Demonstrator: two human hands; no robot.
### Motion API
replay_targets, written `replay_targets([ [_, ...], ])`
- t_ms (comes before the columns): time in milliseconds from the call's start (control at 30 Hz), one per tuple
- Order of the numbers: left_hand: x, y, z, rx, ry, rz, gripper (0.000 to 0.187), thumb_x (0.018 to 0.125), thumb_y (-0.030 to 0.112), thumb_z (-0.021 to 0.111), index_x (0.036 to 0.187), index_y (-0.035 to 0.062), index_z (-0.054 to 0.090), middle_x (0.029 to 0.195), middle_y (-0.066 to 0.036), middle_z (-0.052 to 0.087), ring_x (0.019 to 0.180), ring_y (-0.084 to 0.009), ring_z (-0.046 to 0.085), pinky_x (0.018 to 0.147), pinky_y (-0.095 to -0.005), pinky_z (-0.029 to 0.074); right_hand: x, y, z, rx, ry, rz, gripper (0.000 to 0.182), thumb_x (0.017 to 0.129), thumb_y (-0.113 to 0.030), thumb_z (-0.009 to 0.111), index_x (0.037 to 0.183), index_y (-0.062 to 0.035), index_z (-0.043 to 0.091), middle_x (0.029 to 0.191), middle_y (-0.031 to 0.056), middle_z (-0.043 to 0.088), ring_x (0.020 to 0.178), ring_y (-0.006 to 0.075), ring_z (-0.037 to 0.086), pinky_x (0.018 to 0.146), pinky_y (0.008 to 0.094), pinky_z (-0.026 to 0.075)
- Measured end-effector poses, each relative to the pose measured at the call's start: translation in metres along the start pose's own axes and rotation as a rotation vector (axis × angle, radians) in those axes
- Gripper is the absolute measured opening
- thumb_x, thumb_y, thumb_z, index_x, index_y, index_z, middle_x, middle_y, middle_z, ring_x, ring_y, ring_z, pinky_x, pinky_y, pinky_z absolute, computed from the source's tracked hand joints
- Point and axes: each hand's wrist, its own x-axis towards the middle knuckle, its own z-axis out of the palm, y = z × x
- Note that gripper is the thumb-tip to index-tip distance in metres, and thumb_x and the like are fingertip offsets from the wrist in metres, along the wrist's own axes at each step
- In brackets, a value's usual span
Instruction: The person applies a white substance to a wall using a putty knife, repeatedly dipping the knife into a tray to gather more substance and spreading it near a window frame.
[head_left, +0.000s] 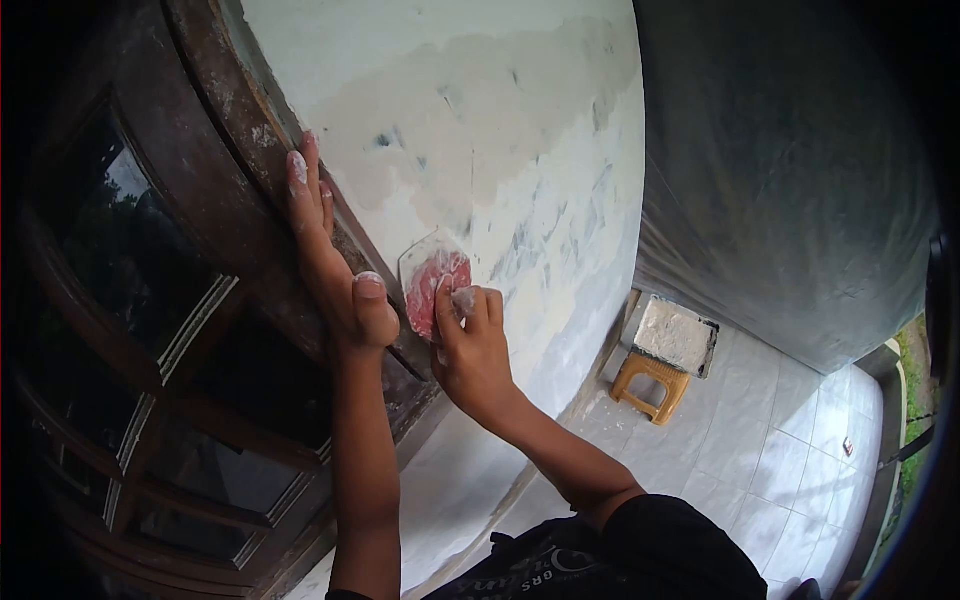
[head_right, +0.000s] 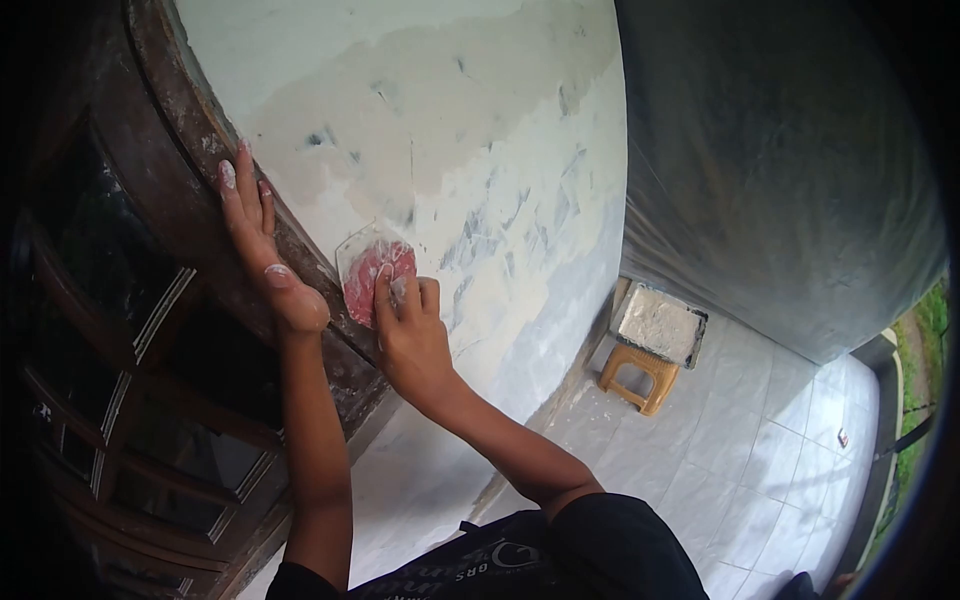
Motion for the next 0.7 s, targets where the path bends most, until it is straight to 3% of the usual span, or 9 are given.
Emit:
replay_targets([
  [133,-0.003,-0.001,0.007,0.009,-0.015,0.061,0.094,0.093,0.067,0.03,0.156,0.0002,0.013,0.156,-0.03,0.027,0.145,-0.0439,0.028,0.116,-0.0553,0.021,-0.049,-0.011,-0.035,0.123,-0.136,0.03,0.06,0.072,0.008,0.068,0.13,0.0077,0.051,0.112,0.0215,0.049,0.096,0.0356,0.05,0.089,0.0435,0.046],
  [200,-0.002,0.0,0.006,0.031,-0.046,0.076,0.09,0.095,0.064,0.028,0.156,0.0004,0.013,0.158,-0.028,0.026,0.146,-0.0434,0.025,0.118,-0.0546,0.017,-0.06,-0.001,-0.073,0.556,-0.383,0.346,0.054,0.082,0.009,0.059,0.135,0.0051,0.05,0.108,0.0213,0.049,0.098,0.0321,0.056,0.084,0.0387,0.05],
  [233,-0.003,0.0,0.006,0.03,-0.047,0.074,0.09,0.095,0.064,0.028,0.156,0.0004,0.013,0.158,-0.028,0.026,0.146,-0.0434,0.025,0.118,-0.0546,0.017,-0.062,0.008,-0.077,0.737,-0.235,0.438,0.047,0.088,0.008,0.055,0.134,0.0028,0.051,0.11,0.0157,0.055,0.101,0.0204,0.06,0.087,0.0322,0.05],
  [300,-0.004,-0.003,0.008,-0.032,-0.025,0.099,0.09,0.095,0.062,0.032,0.155,-0.0021,0.012,0.158,-0.029,0.025,0.147,-0.0431,0.024,0.119,-0.0534,0.016,-0.043,0.036,-0.089,0.839,-0.22,0.54,0.04,0.089,0.006,0.059,0.128,0.003,0.054,0.11,0.0095,0.061,0.105,0.0138,0.06,0.09,0.0284,0.049],
  [433,-0.005,-0.01,0.004,0.009,-0.046,0.14,0.089,0.095,0.058,0.036,0.155,-0.004,0.012,0.157,-0.03,0.024,0.147,-0.0433,0.024,0.12,-0.0522,0.015,0.002,0.049,-0.104,0.843,-0.059,0.593,0.03,0.087,0.003,0.063,0.117,0.0042,0.06,0.102,0.006,0.068,0.098,0.0119,0.063,0.089,0.0286,0.05],
  [500,-0.005,-0.012,0.003,0.046,-0.045,0.182,0.088,0.094,0.056,0.039,0.153,-0.0059,0.018,0.155,-0.03,0.029,0.145,-0.0433,0.028,0.118,-0.0521,0.022,0.011,0.059,-0.102,0.876,0.059,0.582,0.027,0.087,0.001,0.065,0.114,0.0035,0.064,0.097,0.0047,0.069,0.092,0.0101,0.063,0.084,0.0278,0.05],
  [567,-0.005,-0.012,0.001,0.061,-0.046,0.18,0.087,0.094,0.055,0.039,0.153,-0.0057,0.019,0.154,-0.03,0.03,0.145,-0.0437,0.029,0.118,-0.052,0.022,0.016,0.067,-0.102,0.851,0.122,0.651,0.023,0.088,-0.004,0.066,0.11,0.0016,0.068,0.091,0.0018,0.07,0.078,0.0056,0.057,0.073,0.0244,0.046],
  [700,-0.005,-0.012,0.001,0.142,-0.06,0.21,0.084,0.094,0.052,0.041,0.153,-0.0053,0.022,0.154,-0.03,0.032,0.145,-0.0446,0.03,0.118,-0.053,0.023,0.023,0.077,-0.096,0.998,0.177,0.631,0.017,0.089,-0.007,0.068,0.105,0.0006,0.07,0.09,-0.0002,0.069,0.081,0.005,0.056,0.075,0.0239,0.045],
])
